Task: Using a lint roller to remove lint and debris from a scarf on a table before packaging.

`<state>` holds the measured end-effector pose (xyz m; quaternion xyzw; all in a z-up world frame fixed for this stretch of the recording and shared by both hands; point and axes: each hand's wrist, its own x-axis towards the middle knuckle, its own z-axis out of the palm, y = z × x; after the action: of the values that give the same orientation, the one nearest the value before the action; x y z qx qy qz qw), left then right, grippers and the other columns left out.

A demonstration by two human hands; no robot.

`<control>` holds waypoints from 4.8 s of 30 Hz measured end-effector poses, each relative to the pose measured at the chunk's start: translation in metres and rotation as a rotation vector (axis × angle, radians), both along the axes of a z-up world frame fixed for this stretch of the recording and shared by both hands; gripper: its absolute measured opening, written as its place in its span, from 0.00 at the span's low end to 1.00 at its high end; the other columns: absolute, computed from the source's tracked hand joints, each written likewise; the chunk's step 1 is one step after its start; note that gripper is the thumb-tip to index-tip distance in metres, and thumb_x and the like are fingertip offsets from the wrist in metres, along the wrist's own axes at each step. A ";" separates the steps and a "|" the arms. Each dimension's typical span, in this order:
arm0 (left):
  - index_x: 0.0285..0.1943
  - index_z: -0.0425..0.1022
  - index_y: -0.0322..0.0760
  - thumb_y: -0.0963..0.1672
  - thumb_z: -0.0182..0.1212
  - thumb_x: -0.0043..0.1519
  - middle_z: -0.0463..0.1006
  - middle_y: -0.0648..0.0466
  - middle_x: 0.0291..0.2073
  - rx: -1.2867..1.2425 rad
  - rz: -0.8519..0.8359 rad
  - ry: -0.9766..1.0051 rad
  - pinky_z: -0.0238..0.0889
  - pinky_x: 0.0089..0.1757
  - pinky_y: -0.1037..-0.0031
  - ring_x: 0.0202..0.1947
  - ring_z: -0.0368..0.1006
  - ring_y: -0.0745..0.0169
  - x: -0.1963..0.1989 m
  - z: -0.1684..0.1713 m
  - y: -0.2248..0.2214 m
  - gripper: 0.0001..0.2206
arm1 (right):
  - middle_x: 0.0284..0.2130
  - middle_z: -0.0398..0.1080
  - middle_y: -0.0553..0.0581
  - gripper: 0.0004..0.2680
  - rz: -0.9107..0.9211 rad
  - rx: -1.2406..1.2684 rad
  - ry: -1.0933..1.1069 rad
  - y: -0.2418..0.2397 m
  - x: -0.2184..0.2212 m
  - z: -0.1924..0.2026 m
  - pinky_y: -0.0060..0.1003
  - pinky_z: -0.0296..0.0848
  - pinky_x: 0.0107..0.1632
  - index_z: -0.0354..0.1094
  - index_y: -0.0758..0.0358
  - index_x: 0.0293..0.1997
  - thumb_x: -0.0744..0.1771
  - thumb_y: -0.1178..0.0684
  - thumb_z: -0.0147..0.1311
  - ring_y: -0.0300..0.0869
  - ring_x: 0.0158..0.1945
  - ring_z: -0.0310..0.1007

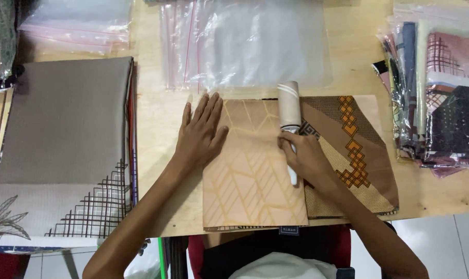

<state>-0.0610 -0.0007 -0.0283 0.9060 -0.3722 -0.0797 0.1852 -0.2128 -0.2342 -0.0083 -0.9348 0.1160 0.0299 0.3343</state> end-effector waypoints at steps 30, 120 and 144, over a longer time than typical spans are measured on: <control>0.41 0.72 0.50 0.46 0.65 0.57 0.71 0.59 0.38 -0.137 -0.236 -0.376 0.70 0.39 0.56 0.40 0.74 0.55 0.081 -0.133 -0.161 0.07 | 0.24 0.73 0.67 0.06 -0.199 -0.131 -0.322 -0.038 -0.004 -0.021 0.46 0.73 0.32 0.77 0.61 0.39 0.68 0.51 0.60 0.58 0.31 0.78; 0.79 0.54 0.35 0.51 0.40 0.73 0.53 0.47 0.78 -0.090 -0.016 -0.158 0.27 0.70 0.53 0.78 0.42 0.47 -0.024 0.008 -0.042 0.27 | 0.31 0.75 0.68 0.04 0.083 0.064 -0.390 0.054 0.005 0.014 0.53 0.75 0.38 0.67 0.62 0.47 0.71 0.56 0.47 0.62 0.38 0.79; 0.82 0.47 0.41 0.55 0.35 0.71 0.46 0.51 0.80 -0.066 0.027 -0.022 0.22 0.71 0.54 0.79 0.37 0.51 -0.020 -0.002 -0.042 0.31 | 0.36 0.79 0.68 0.09 -0.007 -0.001 -0.204 -0.028 -0.002 0.009 0.52 0.76 0.43 0.78 0.62 0.48 0.68 0.60 0.51 0.64 0.42 0.79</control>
<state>-0.0812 -0.0430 -0.0306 0.9052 -0.3642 -0.0550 0.2118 -0.2149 -0.2625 0.0009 -0.9328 0.0846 -0.0669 0.3440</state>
